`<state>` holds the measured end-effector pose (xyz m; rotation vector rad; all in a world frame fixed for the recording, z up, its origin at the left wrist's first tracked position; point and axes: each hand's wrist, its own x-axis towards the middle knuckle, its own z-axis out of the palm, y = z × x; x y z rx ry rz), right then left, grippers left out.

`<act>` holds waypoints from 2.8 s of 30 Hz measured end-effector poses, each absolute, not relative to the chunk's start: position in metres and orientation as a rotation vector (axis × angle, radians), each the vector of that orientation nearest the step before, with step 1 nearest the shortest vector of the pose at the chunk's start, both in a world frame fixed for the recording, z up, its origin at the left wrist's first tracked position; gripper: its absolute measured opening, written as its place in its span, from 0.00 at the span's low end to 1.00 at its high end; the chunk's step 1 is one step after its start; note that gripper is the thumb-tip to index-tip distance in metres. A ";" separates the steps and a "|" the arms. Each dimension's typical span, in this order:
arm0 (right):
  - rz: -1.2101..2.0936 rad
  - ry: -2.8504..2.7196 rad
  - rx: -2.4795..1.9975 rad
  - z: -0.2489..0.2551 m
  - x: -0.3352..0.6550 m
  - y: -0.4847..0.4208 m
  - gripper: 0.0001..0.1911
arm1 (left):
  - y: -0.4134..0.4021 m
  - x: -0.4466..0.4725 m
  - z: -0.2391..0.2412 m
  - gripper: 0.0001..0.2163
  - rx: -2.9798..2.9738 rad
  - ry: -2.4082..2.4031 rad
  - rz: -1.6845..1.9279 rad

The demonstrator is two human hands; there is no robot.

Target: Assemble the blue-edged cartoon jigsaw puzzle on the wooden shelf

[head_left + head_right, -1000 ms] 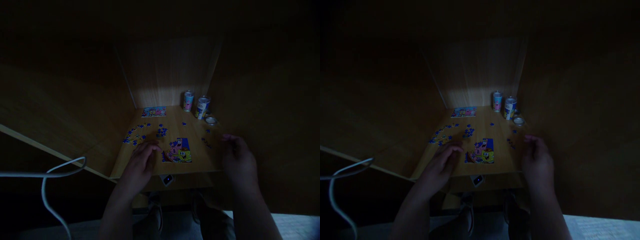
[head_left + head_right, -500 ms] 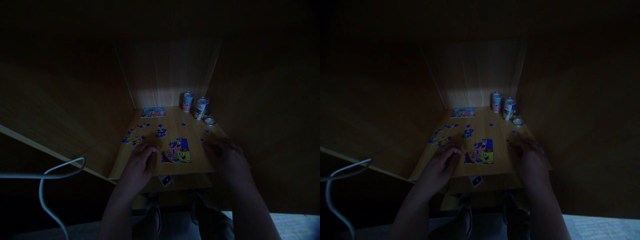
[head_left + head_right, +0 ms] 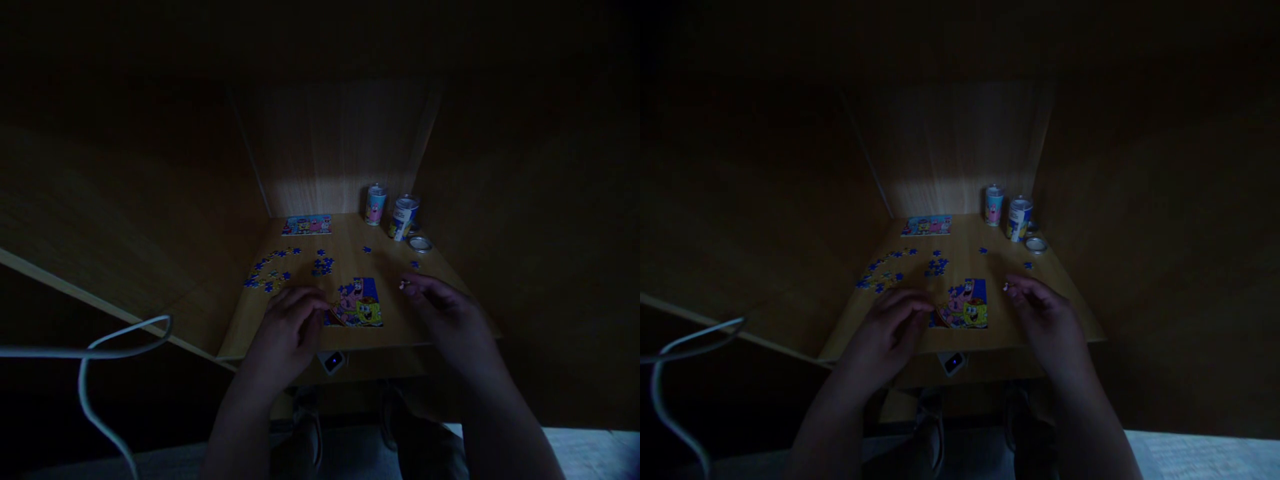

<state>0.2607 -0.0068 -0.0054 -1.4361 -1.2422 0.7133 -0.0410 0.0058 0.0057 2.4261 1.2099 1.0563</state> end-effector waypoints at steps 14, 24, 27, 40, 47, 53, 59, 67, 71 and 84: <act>1.119 -0.915 -1.192 -0.013 0.246 0.002 0.22 | -0.002 -0.028 0.013 0.14 2.554 1.143 0.824; 1.147 -0.970 -1.193 -0.010 0.239 0.003 0.25 | 0.000 -0.028 0.011 0.10 2.533 1.165 0.922; 1.104 -1.032 -1.228 -0.008 0.234 0.003 0.26 | 0.003 -0.029 0.007 0.09 2.526 1.184 0.954; 0.821 -1.396 -1.339 -0.013 0.197 0.000 0.13 | 0.010 -0.034 -0.006 0.09 2.324 1.475 1.154; 0.902 -1.542 -1.239 -0.011 0.192 -0.001 0.10 | 0.005 -0.035 0.003 0.16 2.394 1.155 1.148; 1.012 -1.603 -1.163 -0.009 0.189 -0.001 0.07 | 0.004 -0.036 0.005 0.14 2.399 1.030 1.167; 1.068 -1.498 -1.163 -0.016 0.191 0.002 0.08 | 0.006 -0.035 0.002 0.12 2.406 1.044 1.174; 0.661 -1.748 -1.387 -0.016 0.185 0.000 0.03 | 0.009 -0.034 -0.003 0.10 2.370 1.173 1.170; 0.467 -1.872 -1.403 -0.017 0.182 0.002 0.08 | 0.009 -0.034 -0.003 0.14 2.375 1.257 1.173; 0.346 -1.938 -1.321 -0.017 0.182 0.002 0.15 | 0.008 -0.033 -0.001 0.25 2.529 1.232 0.975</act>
